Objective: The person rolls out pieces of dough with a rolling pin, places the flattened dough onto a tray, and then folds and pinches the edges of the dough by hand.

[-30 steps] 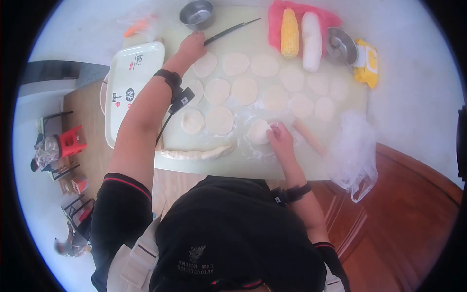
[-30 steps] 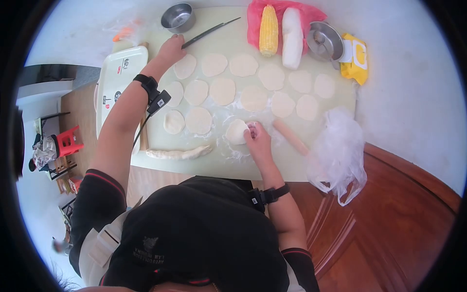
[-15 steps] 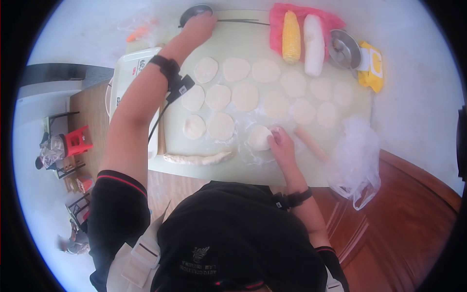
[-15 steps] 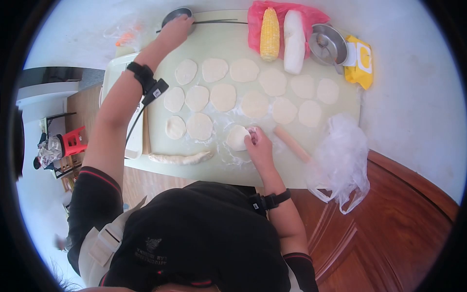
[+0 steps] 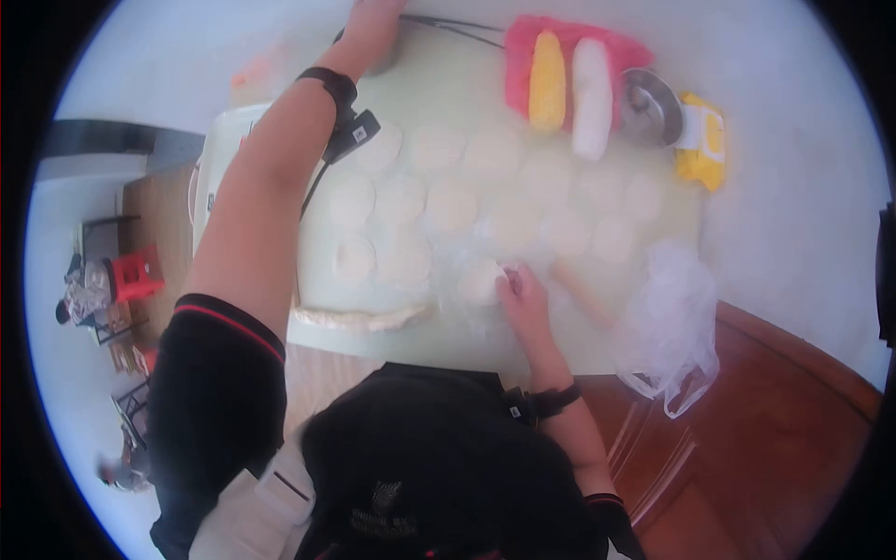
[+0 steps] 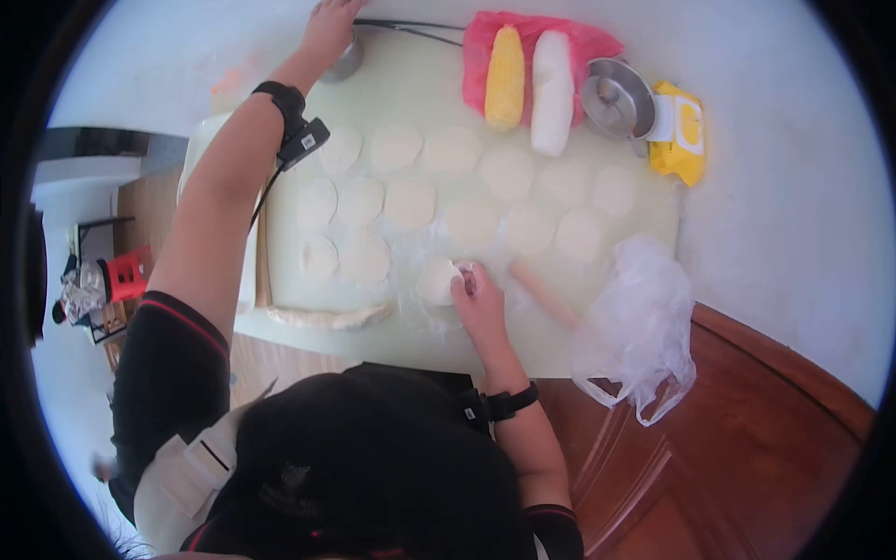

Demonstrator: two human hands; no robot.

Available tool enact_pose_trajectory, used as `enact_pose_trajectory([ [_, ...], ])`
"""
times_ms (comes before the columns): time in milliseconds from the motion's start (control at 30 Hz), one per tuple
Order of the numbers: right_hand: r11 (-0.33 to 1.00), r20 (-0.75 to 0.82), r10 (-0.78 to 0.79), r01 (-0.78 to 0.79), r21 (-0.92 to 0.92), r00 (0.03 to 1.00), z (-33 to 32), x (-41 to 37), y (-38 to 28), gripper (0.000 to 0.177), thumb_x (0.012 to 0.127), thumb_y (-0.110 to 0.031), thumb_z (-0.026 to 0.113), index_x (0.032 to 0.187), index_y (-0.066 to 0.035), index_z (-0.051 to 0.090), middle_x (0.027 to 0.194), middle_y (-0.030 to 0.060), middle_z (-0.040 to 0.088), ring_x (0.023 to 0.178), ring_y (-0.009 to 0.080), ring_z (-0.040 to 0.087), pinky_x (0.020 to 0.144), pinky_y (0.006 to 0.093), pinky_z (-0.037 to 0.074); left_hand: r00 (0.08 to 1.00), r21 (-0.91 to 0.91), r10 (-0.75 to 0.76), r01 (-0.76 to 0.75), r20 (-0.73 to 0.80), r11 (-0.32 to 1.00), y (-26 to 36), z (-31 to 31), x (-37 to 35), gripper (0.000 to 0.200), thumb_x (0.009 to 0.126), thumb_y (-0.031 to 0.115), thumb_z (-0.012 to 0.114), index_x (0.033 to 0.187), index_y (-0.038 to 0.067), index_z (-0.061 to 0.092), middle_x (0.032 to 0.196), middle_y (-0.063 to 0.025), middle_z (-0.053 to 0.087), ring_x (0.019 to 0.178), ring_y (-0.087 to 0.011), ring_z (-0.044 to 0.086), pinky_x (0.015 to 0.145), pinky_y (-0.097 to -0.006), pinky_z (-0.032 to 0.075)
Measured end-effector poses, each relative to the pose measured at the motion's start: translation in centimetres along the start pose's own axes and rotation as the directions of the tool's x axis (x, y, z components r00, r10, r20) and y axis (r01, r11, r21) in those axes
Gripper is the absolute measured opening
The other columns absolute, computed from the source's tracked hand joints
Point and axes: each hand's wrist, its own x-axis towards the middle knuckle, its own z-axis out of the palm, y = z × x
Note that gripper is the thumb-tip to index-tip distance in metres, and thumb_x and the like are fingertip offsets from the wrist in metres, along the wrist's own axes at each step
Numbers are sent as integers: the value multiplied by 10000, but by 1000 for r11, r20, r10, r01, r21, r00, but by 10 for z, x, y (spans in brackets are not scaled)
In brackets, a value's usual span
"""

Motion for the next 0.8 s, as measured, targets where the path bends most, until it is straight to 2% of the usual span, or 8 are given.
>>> enact_pose_trajectory([
  [33, 1000, 2, 22, -22, -11, 1000, 0, 1, -5, 239, 913, -144, 602, 1113, -13, 614, 895, 97, 694, 790, 143, 662, 744, 292, 530, 890, -79, -118, 169, 441, 982, 11, -28, 6, 541, 935, 175, 519, 1441, 34, 389, 1518, -203, 343, 1440, -369, 261, 1165, -499, 239],
  [100, 1000, 3, 22, -22, -17, 1000, 1, 2, -9, 238, 914, -139, 601, 1114, -10, 614, 895, 95, 694, 794, 137, 660, 745, 287, 529, 961, -143, -40, 82, 273, 986, 28, -15, -13, 443, 818, -28, 529, 1236, 103, 592, 1158, -151, 632, 1113, -347, 574, 921, -441, 484],
  [167, 1000, -8, 21, -21, -19, 1000, 2, 2, -8, 236, 915, -134, 600, 1115, -8, 614, 895, 92, 694, 797, 131, 659, 746, 282, 527, 976, -509, 181, -93, 124, 855, 67, -29, -47, 414, 894, 25, 500, 1299, 94, 553, 1261, -152, 599, 1141, -365, 568, 954, -427, 480],
  [200, 1000, -8, 21, -21, 5, 1000, 2, 1, -6, 237, 916, -129, 601, 1115, -1, 613, 904, 90, 693, 806, 125, 657, 747, 277, 525, 932, -566, 292, -125, 215, 815, 85, -29, -63, 420, 953, 113, 495, 1372, 86, 495, 1403, -147, 508, 1269, -340, 496, 1036, -440, 437],
  [233, 1000, -8, 16, -16, 25, 1000, 2, 2, -6, 238, 916, -125, 601, 1115, 5, 613, 913, 89, 692, 814, 120, 654, 748, 272, 524, 858, -497, 455, -295, 237, 816, 98, -30, -72, 464, 982, 185, 492, 1428, 77, 427, 1504, -130, 398, 1377, -303, 391, 1128, -475, 342],
  [433, 999, 29, 19, -20, 36, 999, 0, 4, -9, 243, 924, -82, 585, 1142, 25, 597, 950, 81, 685, 836, 108, 642, 752, 256, 517, 805, -556, 319, 17, 500, 831, 96, -31, -112, 542, 1049, 396, 304, 1496, 90, 333, 1600, -65, 232, 1477, -240, 199, 1197, -498, 164],
  [700, 1000, 19, 16, -16, -11, 1000, 2, 4, -15, 234, 931, -64, 576, 1147, 25, 594, 961, 73, 675, 858, 97, 631, 757, 248, 509, 811, -304, -27, 249, 584, 919, 38, -61, -167, 510, 1039, 367, 341, 1460, 85, 394, 1579, -115, 269, 1467, -262, 225, 1182, -494, 208],
  [800, 1000, 22, 6, -6, 0, 1000, 2, 4, -14, 219, 937, -64, 564, 1135, 25, 596, 958, 65, 669, 864, 99, 627, 769, 246, 505, 664, -19, 18, -6, 747, 1000, 47, -87, -169, 453, 1014, 305, 422, 1369, 32, 490, 1522, -162, 352, 1416, -311, 317, 1159, -482, 269],
])
